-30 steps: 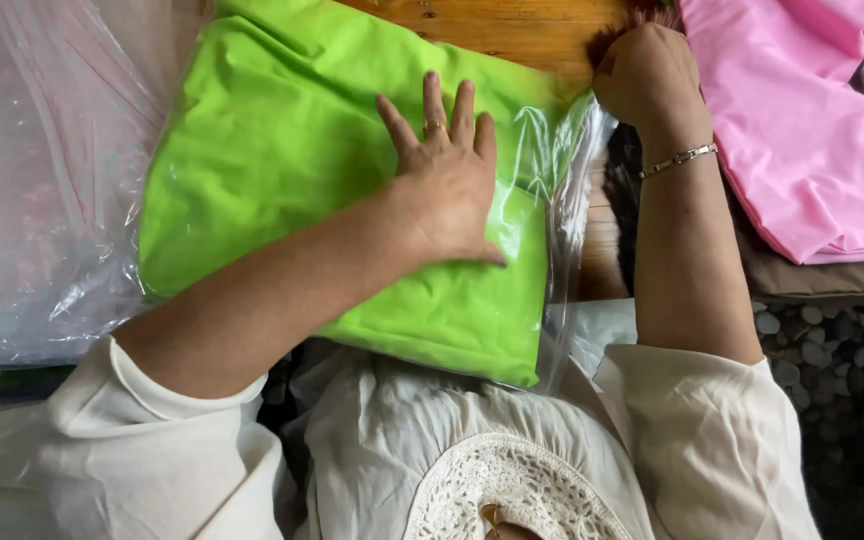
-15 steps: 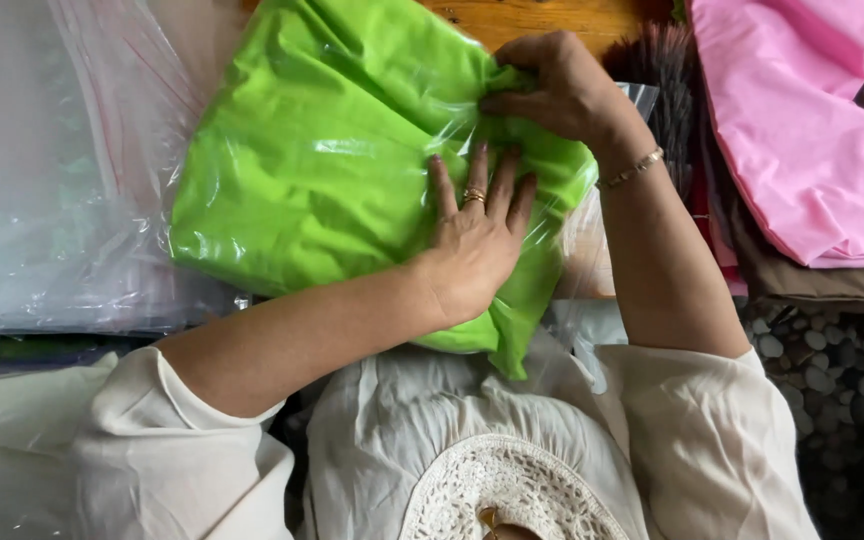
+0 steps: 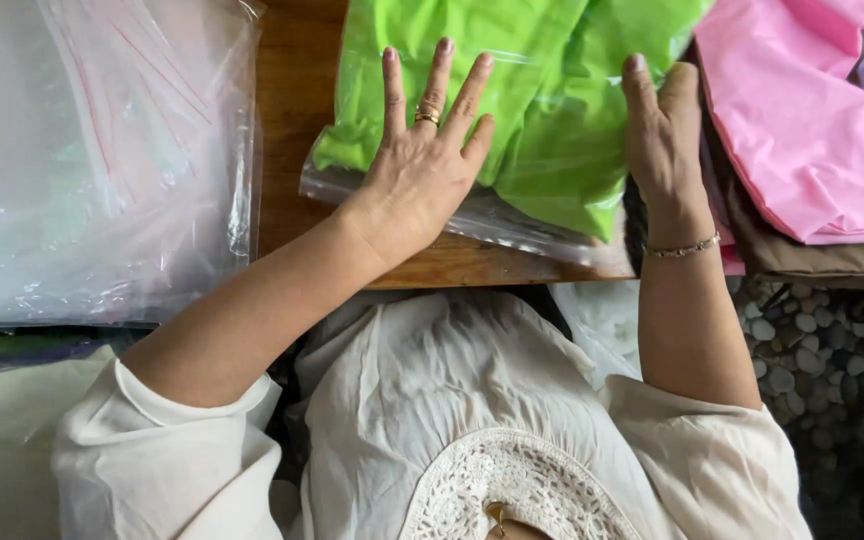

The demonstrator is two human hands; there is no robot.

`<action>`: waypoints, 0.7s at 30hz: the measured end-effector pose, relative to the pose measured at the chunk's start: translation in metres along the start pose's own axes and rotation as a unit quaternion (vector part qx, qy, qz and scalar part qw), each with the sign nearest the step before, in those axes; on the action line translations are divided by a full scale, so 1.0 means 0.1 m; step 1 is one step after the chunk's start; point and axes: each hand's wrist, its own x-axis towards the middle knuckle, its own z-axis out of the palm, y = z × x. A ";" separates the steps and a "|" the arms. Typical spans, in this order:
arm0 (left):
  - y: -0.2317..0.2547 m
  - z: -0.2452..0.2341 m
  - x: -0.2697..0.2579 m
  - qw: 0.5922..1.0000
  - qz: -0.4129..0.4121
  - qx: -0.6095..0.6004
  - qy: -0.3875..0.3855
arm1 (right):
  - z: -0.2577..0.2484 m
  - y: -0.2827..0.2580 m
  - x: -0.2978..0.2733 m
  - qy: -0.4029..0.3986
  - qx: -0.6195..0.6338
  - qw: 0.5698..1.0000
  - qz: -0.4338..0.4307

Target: Packaging a green stuffed pillow and a decorative item into a clear plastic bag.

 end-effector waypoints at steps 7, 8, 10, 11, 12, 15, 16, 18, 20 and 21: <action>-0.03 0.43 0.01 0.991 0.002 -0.134 0.012 | -0.10 -0.14 -0.13 -0.147 -0.148 0.976 0.066; -0.05 0.47 0.01 0.990 0.005 -0.141 -0.002 | -0.14 -0.18 -0.18 -0.082 -0.234 0.969 0.011; -0.10 0.51 0.05 0.986 -0.006 -0.162 -0.027 | -0.22 -0.40 -0.38 -0.099 -0.223 0.964 -0.101; -0.12 0.54 0.07 0.982 -0.015 -0.182 -0.051 | -0.26 -0.51 -0.48 -0.112 -0.209 0.948 -0.213; -0.13 0.59 0.08 0.981 -0.017 -0.184 -0.052 | -0.18 -0.54 -0.57 -0.116 -0.209 0.948 -0.213; -0.17 0.72 0.18 0.984 -0.019 -0.157 -0.082 | 0.03 -0.53 -0.72 -0.236 -0.186 0.918 -0.259; -0.18 0.76 0.19 0.988 -0.015 -0.142 -0.060 | 0.09 -0.47 -0.69 -0.255 -0.188 0.918 -0.238; -0.21 0.80 0.22 0.991 -0.015 -0.125 -0.039 | 0.17 -0.31 -0.64 -0.276 -0.188 0.917 -0.220; -0.25 0.80 0.30 0.990 -0.033 -0.134 -0.040 | 0.19 -0.14 -0.58 -0.191 -0.120 0.933 -0.282; -0.27 0.79 0.31 0.989 -0.034 -0.135 -0.041 | 0.15 -0.21 -0.62 -0.193 -0.119 0.932 -0.282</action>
